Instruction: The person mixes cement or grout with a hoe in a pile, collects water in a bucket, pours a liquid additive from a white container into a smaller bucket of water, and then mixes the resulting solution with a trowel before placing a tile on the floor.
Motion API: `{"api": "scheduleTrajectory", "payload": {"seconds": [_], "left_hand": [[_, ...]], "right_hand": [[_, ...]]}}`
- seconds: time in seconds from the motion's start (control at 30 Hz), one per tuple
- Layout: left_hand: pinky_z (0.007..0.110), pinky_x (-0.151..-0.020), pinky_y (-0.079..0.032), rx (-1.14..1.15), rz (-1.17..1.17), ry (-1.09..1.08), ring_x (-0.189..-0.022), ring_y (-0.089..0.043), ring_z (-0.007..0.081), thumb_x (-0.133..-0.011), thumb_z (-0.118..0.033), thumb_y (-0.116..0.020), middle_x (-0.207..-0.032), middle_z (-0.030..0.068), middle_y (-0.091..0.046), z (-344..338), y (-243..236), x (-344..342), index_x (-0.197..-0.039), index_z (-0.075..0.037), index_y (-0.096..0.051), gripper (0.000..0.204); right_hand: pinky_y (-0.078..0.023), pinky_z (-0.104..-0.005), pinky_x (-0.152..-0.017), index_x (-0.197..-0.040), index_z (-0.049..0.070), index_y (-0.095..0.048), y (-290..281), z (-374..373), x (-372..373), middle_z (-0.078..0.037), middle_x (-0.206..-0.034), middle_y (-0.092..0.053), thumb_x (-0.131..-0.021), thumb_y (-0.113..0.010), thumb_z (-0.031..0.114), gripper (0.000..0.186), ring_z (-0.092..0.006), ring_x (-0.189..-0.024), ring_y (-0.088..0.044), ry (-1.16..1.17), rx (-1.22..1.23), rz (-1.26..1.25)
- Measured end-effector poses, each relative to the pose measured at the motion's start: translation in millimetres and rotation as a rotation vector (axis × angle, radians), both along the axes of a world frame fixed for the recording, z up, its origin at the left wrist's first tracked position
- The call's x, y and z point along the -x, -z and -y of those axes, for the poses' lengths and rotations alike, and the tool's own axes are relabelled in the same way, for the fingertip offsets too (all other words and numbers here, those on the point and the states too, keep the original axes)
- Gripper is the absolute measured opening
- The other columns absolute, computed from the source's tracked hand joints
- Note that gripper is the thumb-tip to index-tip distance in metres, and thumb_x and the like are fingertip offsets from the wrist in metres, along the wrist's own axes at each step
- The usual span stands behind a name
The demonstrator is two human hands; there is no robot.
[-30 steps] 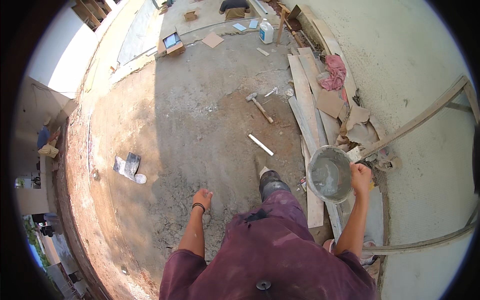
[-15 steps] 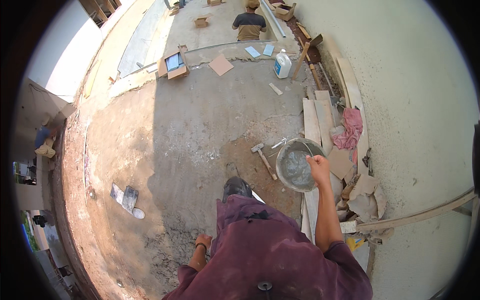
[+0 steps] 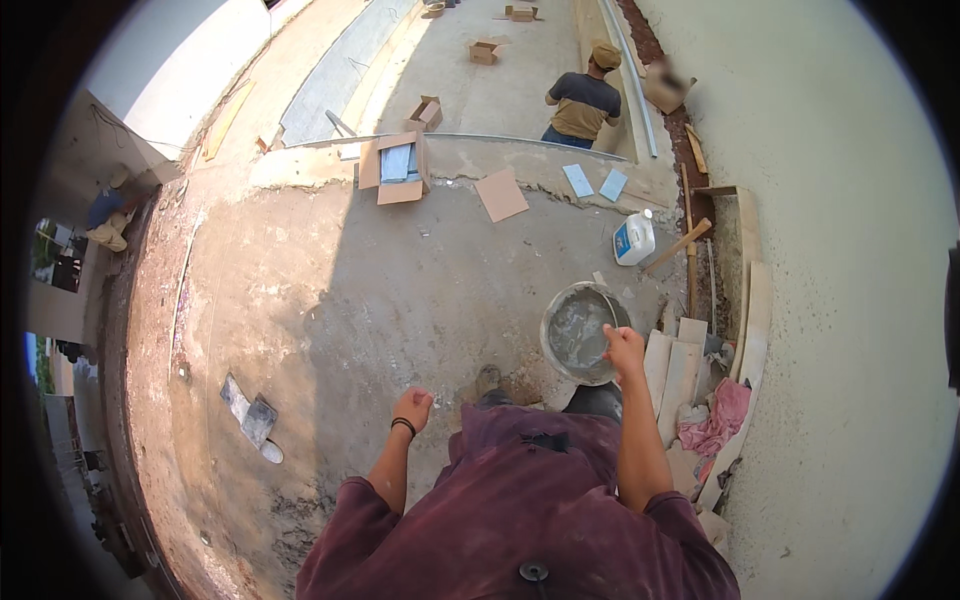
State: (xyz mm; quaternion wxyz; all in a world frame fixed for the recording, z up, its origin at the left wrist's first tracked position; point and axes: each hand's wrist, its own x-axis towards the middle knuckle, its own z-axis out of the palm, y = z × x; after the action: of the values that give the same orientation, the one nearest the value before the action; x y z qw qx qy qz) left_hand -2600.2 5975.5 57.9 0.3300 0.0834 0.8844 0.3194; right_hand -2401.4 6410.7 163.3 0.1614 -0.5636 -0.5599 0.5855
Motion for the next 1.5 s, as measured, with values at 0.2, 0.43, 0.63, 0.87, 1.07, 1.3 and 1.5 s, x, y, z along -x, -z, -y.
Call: {"api": "scheduleTrajectory", "payload": {"seconds": [0.2,0.43,0.63,0.87,1.07,1.3,1.5], "left_hand": [[0.037,-0.083,-0.055,-0.073,-0.163,-0.167,-0.092,-0.072,0.0270,-0.092,-0.030,-0.069,-0.098,0.0161,-0.073,-119,-38,38,-0.105,-0.001,-0.068,0.032],[0.042,-0.082,-0.053,0.097,-0.194,-0.556,-0.093,-0.069,0.0319,-0.087,-0.021,-0.073,-0.096,0.0169,-0.070,-226,-3,-106,-0.103,-0.001,-0.068,0.026],[0.044,-0.089,-0.050,0.109,-0.437,-0.453,-0.100,-0.064,0.0384,-0.086,-0.013,-0.072,-0.104,0.0193,-0.066,-307,77,-54,-0.099,-0.003,-0.066,0.018],[0.044,-0.093,-0.050,-0.184,-0.636,-0.259,-0.106,-0.064,0.0386,-0.089,-0.006,-0.070,-0.112,0.0213,-0.066,-415,224,138,-0.104,-0.001,-0.064,0.017],[0.041,-0.091,-0.050,-0.392,-0.794,0.097,-0.105,-0.065,0.0369,-0.091,-0.011,-0.072,-0.114,0.0204,-0.067,-522,301,226,-0.105,-0.001,-0.065,0.018],[0.041,-0.091,-0.051,-0.453,-0.854,0.280,-0.105,-0.065,0.0374,-0.092,-0.014,-0.073,-0.114,0.0202,-0.067,-549,429,225,-0.104,0.001,-0.066,0.020],[0.035,-0.087,-0.051,-0.336,-0.860,0.141,-0.100,-0.067,0.0254,-0.092,-0.018,-0.074,-0.107,0.0115,-0.070,-522,474,251,-0.100,-0.002,-0.069,0.018]], "right_hand": [[-0.047,-0.0312,-0.056,-0.076,0.008,-0.058,62,-97,152,-0.001,-0.066,-0.055,-0.090,-0.075,0.026,0.028,-0.0122,-0.058,-0.055,-0.247,0.124,0.003],[-0.046,-0.0328,-0.061,-0.076,0.006,-0.058,267,-205,258,-0.004,-0.072,-0.060,-0.082,-0.080,0.025,0.030,-0.0147,-0.063,-0.057,-0.346,0.017,0.182],[-0.050,-0.0372,-0.077,-0.090,0.002,-0.059,398,-238,322,-0.012,-0.089,-0.065,-0.081,-0.080,0.027,0.034,-0.0222,-0.083,-0.062,-0.480,-0.002,0.316],[-0.048,-0.0335,-0.075,-0.111,-0.002,-0.050,484,-235,342,-0.008,-0.088,-0.057,-0.085,-0.080,0.038,0.057,-0.0168,-0.080,-0.056,-0.780,0.069,0.221],[-0.050,-0.0385,-0.096,-0.143,-0.015,-0.036,510,-245,333,-0.030,-0.114,-0.063,-0.087,-0.075,0.055,0.098,-0.0335,-0.109,-0.064,-1.498,0.024,0.019],[-0.053,-0.0446,-0.082,-0.112,-0.001,-0.066,457,-406,283,-0.018,-0.099,-0.071,-0.087,-0.075,0.040,0.050,-0.0372,-0.095,-0.067,-1.227,-0.951,-0.113],[-0.052,-0.0454,-0.077,-0.087,0.000,-0.066,437,-628,183,-0.022,-0.088,-0.070,-0.092,-0.053,0.071,0.073,-0.0369,-0.084,-0.068,-0.456,-1.263,0.990]]}}
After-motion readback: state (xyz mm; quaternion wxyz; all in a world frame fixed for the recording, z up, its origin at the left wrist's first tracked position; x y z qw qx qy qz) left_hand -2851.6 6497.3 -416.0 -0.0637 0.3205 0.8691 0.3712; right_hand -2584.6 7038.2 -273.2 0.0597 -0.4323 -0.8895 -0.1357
